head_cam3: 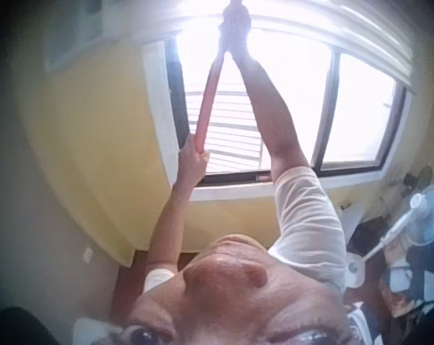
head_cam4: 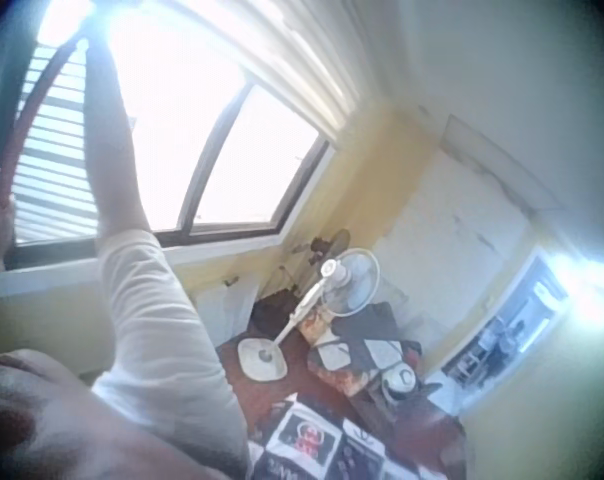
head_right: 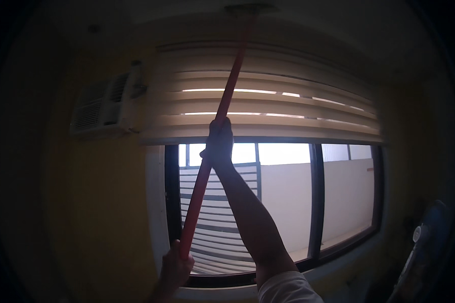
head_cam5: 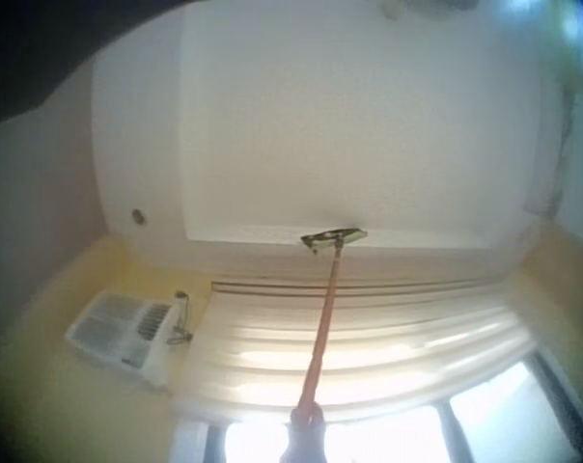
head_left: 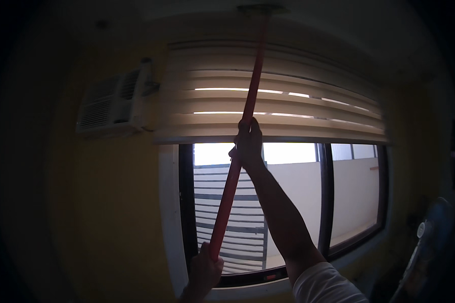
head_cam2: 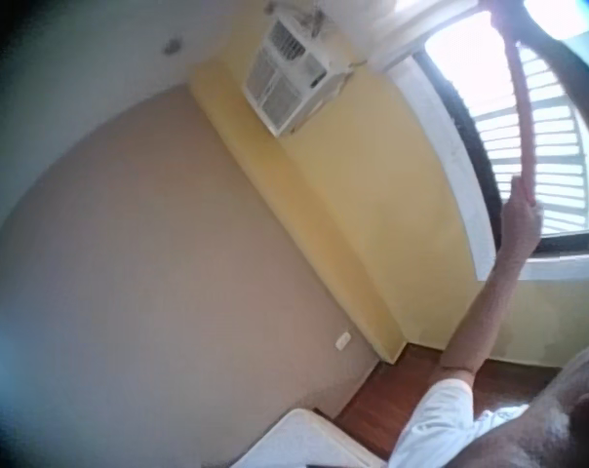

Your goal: The person uses a long pole with a flat sanding head and a green cloth to wipe and sand the ceiling and wall surfaces in a bedroom.

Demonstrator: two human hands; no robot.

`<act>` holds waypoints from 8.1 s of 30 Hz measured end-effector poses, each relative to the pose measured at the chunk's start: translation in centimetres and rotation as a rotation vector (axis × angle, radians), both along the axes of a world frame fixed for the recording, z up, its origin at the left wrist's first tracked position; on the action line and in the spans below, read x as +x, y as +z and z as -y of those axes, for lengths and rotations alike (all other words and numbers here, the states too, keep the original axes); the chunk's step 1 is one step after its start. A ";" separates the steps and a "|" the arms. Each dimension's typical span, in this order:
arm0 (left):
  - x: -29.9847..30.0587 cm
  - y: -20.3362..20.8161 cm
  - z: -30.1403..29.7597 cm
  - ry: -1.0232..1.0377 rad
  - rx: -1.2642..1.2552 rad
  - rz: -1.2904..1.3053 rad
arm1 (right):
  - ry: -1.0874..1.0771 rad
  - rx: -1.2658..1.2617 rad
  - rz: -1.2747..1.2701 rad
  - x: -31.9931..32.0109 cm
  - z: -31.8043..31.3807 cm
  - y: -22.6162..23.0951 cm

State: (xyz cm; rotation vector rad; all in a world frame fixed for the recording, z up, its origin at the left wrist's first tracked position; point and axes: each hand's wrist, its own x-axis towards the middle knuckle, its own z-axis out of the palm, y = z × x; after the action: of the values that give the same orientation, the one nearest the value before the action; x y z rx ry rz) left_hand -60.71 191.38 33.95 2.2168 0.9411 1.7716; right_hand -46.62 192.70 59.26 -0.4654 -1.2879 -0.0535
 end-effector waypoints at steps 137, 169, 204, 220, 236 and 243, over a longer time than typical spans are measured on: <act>52.0 12.1 29.1 -1.699 0.204 0.292 | -0.638 0.046 -0.784 34.6 46.7 -30.3; 53.0 6.6 31.3 -2.227 -0.414 0.397 | -2.065 0.049 0.242 32.4 45.5 -16.0; 51.5 7.2 24.4 -2.307 -0.975 -0.079 | -1.839 -0.044 0.193 34.6 41.5 -15.5; 51.0 6.1 26.2 -2.163 -0.932 0.115 | -2.001 -0.004 0.137 33.2 39.9 -15.6; 52.3 4.9 23.9 -2.675 -0.998 -0.031 | -1.703 -0.092 0.117 34.6 39.2 -15.6; 51.2 5.8 24.6 -2.390 -0.902 0.087 | -1.701 -0.082 0.018 34.6 39.4 -15.8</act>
State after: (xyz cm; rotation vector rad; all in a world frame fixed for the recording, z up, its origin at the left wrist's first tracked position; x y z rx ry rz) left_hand -9.50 166.74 39.70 0.9605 -0.7991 0.0438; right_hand -11.99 153.29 43.51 -1.5046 -0.5798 -1.4114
